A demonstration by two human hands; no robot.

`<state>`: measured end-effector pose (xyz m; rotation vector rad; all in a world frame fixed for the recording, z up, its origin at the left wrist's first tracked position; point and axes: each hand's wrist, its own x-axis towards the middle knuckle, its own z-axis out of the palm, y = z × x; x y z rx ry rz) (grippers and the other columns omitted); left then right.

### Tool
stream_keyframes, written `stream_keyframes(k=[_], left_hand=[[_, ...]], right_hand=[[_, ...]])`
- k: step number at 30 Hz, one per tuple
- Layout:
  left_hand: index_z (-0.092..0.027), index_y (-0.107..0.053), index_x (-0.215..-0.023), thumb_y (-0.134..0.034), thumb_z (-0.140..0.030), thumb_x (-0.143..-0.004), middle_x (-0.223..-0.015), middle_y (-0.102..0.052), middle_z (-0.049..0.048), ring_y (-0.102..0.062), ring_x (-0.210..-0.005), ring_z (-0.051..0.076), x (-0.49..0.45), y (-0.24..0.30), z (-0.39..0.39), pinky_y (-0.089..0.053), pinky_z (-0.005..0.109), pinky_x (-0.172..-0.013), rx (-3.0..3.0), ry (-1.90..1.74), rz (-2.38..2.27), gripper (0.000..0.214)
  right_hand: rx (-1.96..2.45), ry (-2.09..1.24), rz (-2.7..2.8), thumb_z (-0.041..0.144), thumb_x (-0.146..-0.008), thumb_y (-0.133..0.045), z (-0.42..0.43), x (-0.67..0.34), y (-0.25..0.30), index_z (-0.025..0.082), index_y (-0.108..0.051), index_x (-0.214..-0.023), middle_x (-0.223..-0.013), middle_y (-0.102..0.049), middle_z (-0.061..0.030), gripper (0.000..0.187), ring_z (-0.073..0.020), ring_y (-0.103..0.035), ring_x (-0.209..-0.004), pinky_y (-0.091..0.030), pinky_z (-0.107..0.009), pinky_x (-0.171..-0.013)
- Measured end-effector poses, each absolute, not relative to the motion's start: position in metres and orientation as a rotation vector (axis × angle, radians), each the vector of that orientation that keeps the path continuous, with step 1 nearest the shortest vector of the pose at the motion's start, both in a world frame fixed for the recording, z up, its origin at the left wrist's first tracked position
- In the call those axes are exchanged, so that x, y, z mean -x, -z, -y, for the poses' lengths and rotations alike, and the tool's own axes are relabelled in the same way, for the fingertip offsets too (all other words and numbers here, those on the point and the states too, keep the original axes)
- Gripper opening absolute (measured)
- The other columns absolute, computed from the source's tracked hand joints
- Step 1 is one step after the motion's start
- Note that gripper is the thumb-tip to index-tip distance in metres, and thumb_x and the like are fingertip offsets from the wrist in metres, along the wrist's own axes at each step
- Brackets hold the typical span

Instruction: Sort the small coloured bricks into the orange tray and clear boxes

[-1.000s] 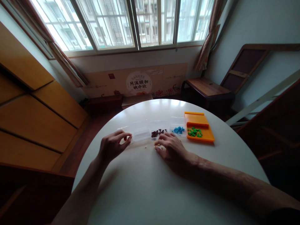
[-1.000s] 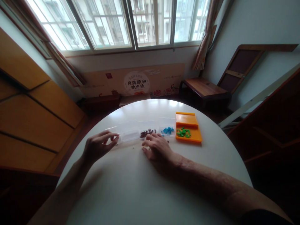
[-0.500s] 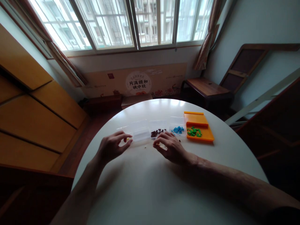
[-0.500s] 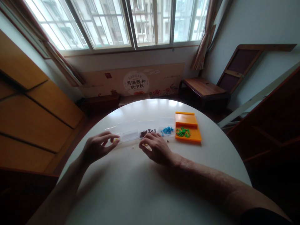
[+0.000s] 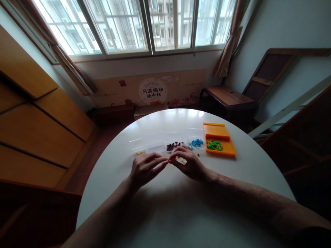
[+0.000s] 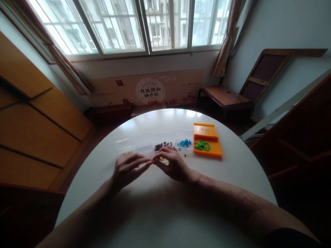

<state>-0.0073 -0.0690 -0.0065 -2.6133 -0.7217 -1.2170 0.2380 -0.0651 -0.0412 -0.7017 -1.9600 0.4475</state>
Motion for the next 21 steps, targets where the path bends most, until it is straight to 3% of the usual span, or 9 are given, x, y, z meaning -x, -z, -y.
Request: stream_keyframes(k=[11, 21], left_hand=[[-0.026, -0.078, -0.122, -0.081, -0.014, -0.098, -0.092, -0.082, -0.0011, -0.076, -0.074, 0.011, 0.009, 0.007, 0.07, -0.052, 0.023, -0.066, 2.615, 1.156, 0.621, 0.027], [-0.025, -0.081, -0.093, -0.077, -0.022, -0.098, -0.088, -0.081, -0.003, -0.063, -0.058, 0.007, 0.032, 0.005, 0.058, -0.049, 0.021, -0.058, 2.517, 1.144, 1.001, 0.007]], right_hand=[[0.721, -0.466, 1.951, 0.034, -0.108, -0.072, 0.065, -0.239, 0.04, 0.025, -0.076, -0.102, -0.096, -0.076, -0.0044, 0.011, -0.0231, -0.069, -0.096, -0.051, -0.041, -0.092], [1.063, -0.275, 1.987, 0.021, -0.102, -0.069, 0.067, -0.237, 0.043, 0.025, -0.073, -0.107, -0.097, -0.073, -0.0043, 0.008, -0.0255, -0.065, -0.099, -0.045, -0.042, -0.093]])
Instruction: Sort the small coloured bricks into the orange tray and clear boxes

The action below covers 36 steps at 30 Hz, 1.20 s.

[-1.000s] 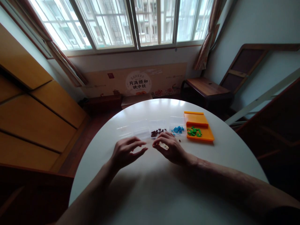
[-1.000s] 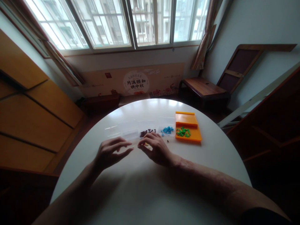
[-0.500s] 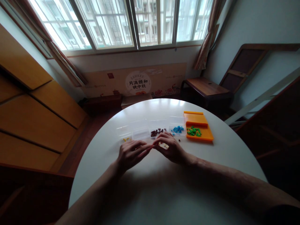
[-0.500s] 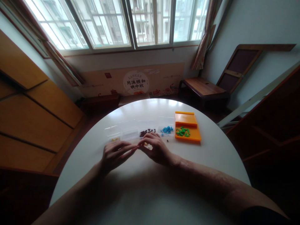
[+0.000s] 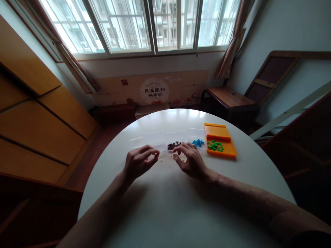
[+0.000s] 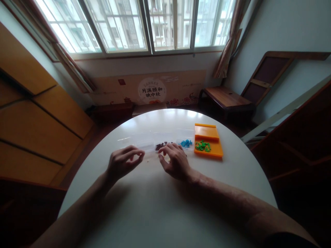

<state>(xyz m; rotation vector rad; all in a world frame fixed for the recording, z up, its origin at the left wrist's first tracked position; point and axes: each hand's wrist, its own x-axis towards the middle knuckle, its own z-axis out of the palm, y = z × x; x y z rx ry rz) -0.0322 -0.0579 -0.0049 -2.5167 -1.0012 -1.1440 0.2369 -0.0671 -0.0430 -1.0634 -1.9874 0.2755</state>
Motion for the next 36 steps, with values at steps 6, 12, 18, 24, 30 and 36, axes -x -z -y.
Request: stream_keyframes(k=[6, 12, 18, 24, 30, 36], left_hand=[[-0.024, -0.083, -0.09, -0.071, -0.03, -0.098, -0.089, -0.077, -0.0019, -0.06, -0.059, 0.007, 0.074, -0.001, 0.052, -0.045, 0.021, -0.058, 2.455, 1.01, 1.465, 0.015], [-0.024, -0.082, -0.088, -0.072, -0.034, -0.094, -0.087, -0.074, -0.003, -0.06, -0.063, 0.009, 0.096, 0.0, 0.05, -0.043, 0.023, -0.062, 2.477, 0.921, 1.678, 0.014], [-0.026, -0.081, -0.089, -0.071, -0.033, -0.093, -0.086, -0.073, -0.004, -0.059, -0.064, 0.01, 0.101, 0.004, 0.051, -0.044, 0.024, -0.064, 2.503, 0.903, 1.756, 0.013], [-0.026, -0.082, -0.087, -0.072, -0.035, -0.092, -0.085, -0.074, -0.0037, -0.06, -0.065, 0.011, 0.105, 0.001, 0.051, -0.042, 0.024, -0.063, 2.459, 0.868, 1.825, 0.015], [-0.026, -0.082, -0.087, -0.072, -0.037, -0.091, -0.085, -0.075, -0.0035, -0.061, -0.066, 0.012, 0.107, 0.002, 0.049, -0.042, 0.025, -0.063, 2.428, 0.834, 1.873, 0.015], [-0.027, -0.082, -0.086, -0.073, -0.036, -0.09, -0.084, -0.075, -0.0041, -0.061, -0.064, 0.012, 0.104, -0.002, 0.052, -0.041, 0.025, -0.061, 2.4, 0.828, 1.891, 0.014]], right_hand=[[1.058, -0.156, 2.147, 0.021, -0.1, -0.07, 0.068, -0.228, 0.051, 0.024, -0.074, -0.113, -0.107, -0.072, -0.0088, 0.014, -0.0294, -0.062, -0.104, -0.048, -0.045, -0.093], [1.037, -0.08, 2.24, 0.022, -0.104, -0.069, 0.071, -0.218, 0.053, 0.026, -0.077, -0.117, -0.109, -0.071, -0.01, 0.016, -0.0299, -0.06, -0.102, -0.051, -0.046, -0.09], [1.029, -0.131, 2.268, 0.018, -0.103, -0.071, 0.07, -0.217, 0.055, 0.025, -0.077, -0.11, -0.109, -0.072, -0.0094, 0.012, -0.0301, -0.061, -0.104, -0.051, -0.046, -0.09], [1.033, -0.115, 2.264, 0.018, -0.104, -0.069, 0.07, -0.218, 0.058, 0.024, -0.074, -0.108, -0.109, -0.072, -0.0096, 0.008, -0.0302, -0.061, -0.103, -0.052, -0.047, -0.091], [1.024, -0.112, 2.279, 0.018, -0.106, -0.066, 0.069, -0.218, 0.059, 0.023, -0.072, -0.104, -0.105, -0.071, -0.0098, 0.008, -0.0304, -0.061, -0.102, -0.051, -0.047, -0.09], [0.961, -0.138, 2.312, 0.016, -0.109, -0.061, 0.073, -0.217, 0.053, 0.023, -0.068, -0.101, -0.105, -0.071, -0.0098, 0.012, -0.029, -0.059, -0.101, -0.048, -0.044, -0.087]])
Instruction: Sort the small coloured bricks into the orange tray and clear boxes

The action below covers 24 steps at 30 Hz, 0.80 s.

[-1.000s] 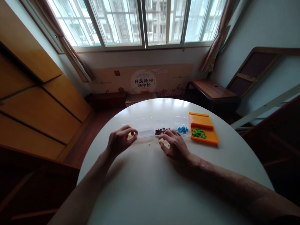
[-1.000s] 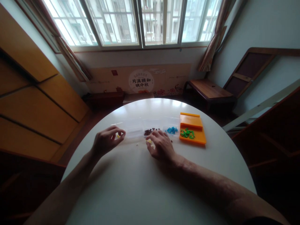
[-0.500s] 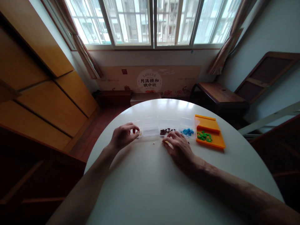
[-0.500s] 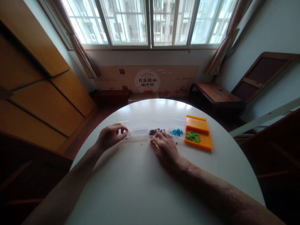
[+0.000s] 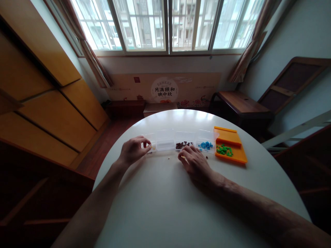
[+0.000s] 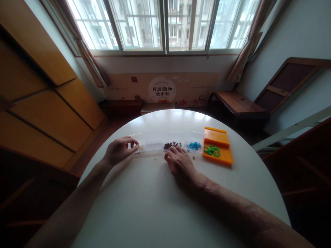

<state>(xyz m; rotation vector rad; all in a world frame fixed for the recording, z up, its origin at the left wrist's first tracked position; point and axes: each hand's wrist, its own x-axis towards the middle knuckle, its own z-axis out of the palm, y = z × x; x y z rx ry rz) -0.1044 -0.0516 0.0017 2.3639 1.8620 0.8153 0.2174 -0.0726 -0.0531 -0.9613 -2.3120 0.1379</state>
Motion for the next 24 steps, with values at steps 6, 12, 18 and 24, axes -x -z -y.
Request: stream_keyframes(k=[6, 12, 18, 24], left_hand=[[-0.027, -0.082, -0.084, -0.073, -0.036, -0.09, -0.083, -0.074, -0.0041, -0.061, -0.065, 0.012, 0.105, -0.004, 0.051, -0.04, 0.025, -0.06, -2.343, -0.782, -1.879, 0.014], [-0.026, -0.082, -0.083, -0.074, -0.037, -0.088, -0.081, -0.074, -0.0033, -0.059, -0.064, 0.012, 0.104, -0.005, 0.053, -0.04, 0.023, -0.061, -2.365, -0.804, -1.847, 0.015], [-0.026, -0.081, -0.083, -0.074, -0.035, -0.088, -0.081, -0.073, -0.0036, -0.058, -0.063, 0.011, 0.104, -0.01, 0.054, -0.04, 0.023, -0.06, -2.382, -0.816, -1.829, 0.013], [-0.023, -0.082, -0.09, -0.071, -0.039, -0.099, -0.079, -0.071, -0.0003, -0.057, -0.059, 0.01, 0.071, -0.003, 0.066, -0.046, 0.022, -0.059, -2.501, -1.002, -1.452, 0.021]], right_hand=[[0.876, -0.192, 2.218, 0.018, -0.114, -0.05, 0.072, -0.22, 0.054, 0.023, -0.061, -0.104, -0.103, -0.071, -0.0088, 0.015, -0.0271, -0.06, -0.097, -0.05, -0.041, -0.089], [0.828, -0.281, 2.159, 0.016, -0.112, -0.049, 0.073, -0.222, 0.055, 0.024, -0.059, -0.105, -0.099, -0.07, -0.0086, 0.015, -0.0261, -0.062, -0.093, -0.052, -0.04, -0.086], [0.769, -0.28, 2.166, 0.011, -0.106, -0.052, 0.076, -0.223, 0.046, 0.024, -0.058, -0.104, -0.098, -0.07, -0.0073, 0.015, -0.0254, -0.063, -0.093, -0.054, -0.039, -0.086], [0.769, -0.373, 2.124, 0.019, -0.11, -0.058, 0.075, -0.225, 0.047, 0.024, -0.062, -0.106, -0.098, -0.072, -0.0064, 0.008, -0.0237, -0.065, -0.092, -0.055, -0.039, -0.086]])
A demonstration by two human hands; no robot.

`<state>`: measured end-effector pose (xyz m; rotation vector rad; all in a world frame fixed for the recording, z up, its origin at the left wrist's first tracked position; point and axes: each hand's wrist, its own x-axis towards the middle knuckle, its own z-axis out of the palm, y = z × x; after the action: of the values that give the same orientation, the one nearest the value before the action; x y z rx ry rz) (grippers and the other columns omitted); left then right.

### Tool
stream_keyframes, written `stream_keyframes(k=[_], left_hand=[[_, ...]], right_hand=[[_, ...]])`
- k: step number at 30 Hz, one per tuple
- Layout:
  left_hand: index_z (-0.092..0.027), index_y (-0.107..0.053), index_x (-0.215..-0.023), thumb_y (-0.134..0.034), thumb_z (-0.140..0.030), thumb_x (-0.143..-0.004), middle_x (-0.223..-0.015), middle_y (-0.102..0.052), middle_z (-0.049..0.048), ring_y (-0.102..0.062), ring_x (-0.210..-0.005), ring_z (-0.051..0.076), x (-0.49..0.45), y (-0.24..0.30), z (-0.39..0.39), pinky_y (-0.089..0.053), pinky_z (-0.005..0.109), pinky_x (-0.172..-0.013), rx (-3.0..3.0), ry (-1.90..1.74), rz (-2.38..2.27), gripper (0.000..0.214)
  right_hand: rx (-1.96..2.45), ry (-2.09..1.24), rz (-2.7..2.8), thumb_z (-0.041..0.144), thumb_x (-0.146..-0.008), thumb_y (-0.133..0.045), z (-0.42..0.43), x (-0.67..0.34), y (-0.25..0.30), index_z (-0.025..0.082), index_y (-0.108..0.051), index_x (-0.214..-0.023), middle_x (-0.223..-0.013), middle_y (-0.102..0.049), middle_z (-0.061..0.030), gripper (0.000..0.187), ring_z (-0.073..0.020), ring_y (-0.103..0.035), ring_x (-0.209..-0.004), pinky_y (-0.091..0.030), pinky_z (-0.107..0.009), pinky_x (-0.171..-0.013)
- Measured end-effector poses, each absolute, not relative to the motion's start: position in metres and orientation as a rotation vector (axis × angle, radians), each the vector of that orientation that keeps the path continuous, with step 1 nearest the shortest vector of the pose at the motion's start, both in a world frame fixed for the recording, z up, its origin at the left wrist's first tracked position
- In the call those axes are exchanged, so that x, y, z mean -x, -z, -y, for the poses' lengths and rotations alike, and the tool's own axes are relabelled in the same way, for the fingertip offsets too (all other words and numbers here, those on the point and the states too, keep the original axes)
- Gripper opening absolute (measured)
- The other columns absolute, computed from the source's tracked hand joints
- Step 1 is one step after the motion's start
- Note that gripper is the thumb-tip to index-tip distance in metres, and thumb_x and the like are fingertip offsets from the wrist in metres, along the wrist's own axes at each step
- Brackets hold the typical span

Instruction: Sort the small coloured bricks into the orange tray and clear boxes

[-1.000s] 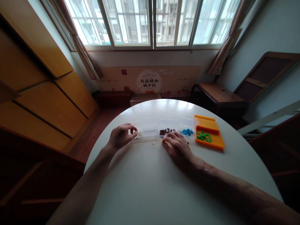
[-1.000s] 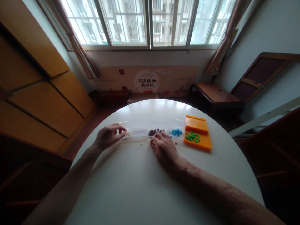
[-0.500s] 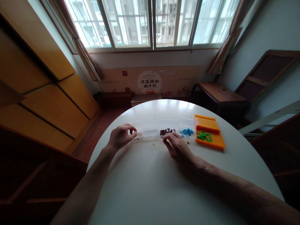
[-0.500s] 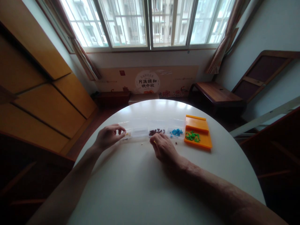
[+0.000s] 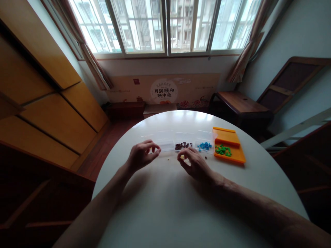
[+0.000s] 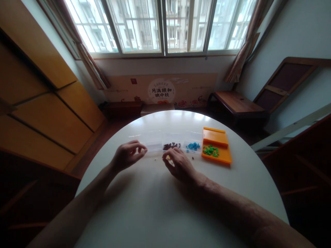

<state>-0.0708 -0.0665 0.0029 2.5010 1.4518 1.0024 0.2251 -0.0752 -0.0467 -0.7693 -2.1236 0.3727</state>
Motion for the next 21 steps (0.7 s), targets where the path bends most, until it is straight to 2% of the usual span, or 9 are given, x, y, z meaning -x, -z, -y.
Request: stream_keyframes(k=[3, 7, 11, 17, 21], left_hand=[[-0.025, -0.084, -0.101, -0.074, -0.037, -0.101, -0.085, -0.076, 0.0005, -0.059, -0.057, 0.008, 0.046, 0.007, 0.073, -0.049, 0.021, -0.058, -2.663, -1.081, -1.141, 0.016], [-0.026, -0.083, -0.107, -0.076, -0.034, -0.103, -0.09, -0.08, 0.001, -0.064, -0.059, 0.009, 0.026, 0.015, 0.076, -0.049, 0.021, -0.057, -2.792, -1.142, -0.922, 0.012], [-0.025, -0.083, -0.105, -0.078, -0.028, -0.102, -0.091, -0.081, 0.0006, -0.07, -0.066, 0.009, 0.022, 0.019, 0.075, -0.05, 0.021, -0.062, -2.822, -1.216, -0.848, 0.007], [-0.024, -0.081, -0.1, -0.077, -0.024, -0.102, -0.085, -0.081, -0.0018, -0.07, -0.064, 0.008, 0.02, 0.018, 0.075, -0.047, 0.021, -0.06, -2.874, -1.307, -0.777, 0.004], [-0.023, -0.08, -0.095, -0.076, -0.022, -0.101, -0.084, -0.08, -0.0016, -0.07, -0.065, 0.008, 0.018, 0.016, 0.075, -0.048, 0.021, -0.06, -2.89, -1.31, -0.794, 0.007]], right_hand=[[0.806, -0.44, 2.059, 0.025, -0.109, -0.065, 0.074, -0.226, 0.049, 0.024, -0.066, -0.107, -0.098, -0.072, -0.0055, 0.003, -0.0226, -0.067, -0.09, -0.055, -0.039, -0.085], [0.786, -0.521, 1.97, 0.028, -0.106, -0.073, 0.072, -0.227, 0.049, 0.025, -0.067, -0.106, -0.1, -0.077, -0.0042, 0.007, -0.0212, -0.07, -0.088, -0.056, -0.039, -0.085], [0.772, -0.603, 1.939, 0.031, -0.104, -0.077, 0.07, -0.227, 0.048, 0.024, -0.066, -0.107, -0.1, -0.079, -0.004, 0.013, -0.0204, -0.073, -0.088, -0.059, -0.038, -0.085], [0.754, -0.735, 1.882, 0.045, -0.104, -0.077, 0.069, -0.227, 0.053, 0.024, -0.068, -0.109, -0.1, -0.08, -0.0057, 0.023, -0.021, -0.082, -0.088, -0.064, -0.034, -0.08], [0.756, -0.72, 1.888, 0.043, -0.103, -0.079, 0.068, -0.227, 0.057, 0.026, -0.07, -0.11, -0.104, -0.083, -0.0049, 0.02, -0.0221, -0.084, -0.089, -0.065, -0.037, -0.085]])
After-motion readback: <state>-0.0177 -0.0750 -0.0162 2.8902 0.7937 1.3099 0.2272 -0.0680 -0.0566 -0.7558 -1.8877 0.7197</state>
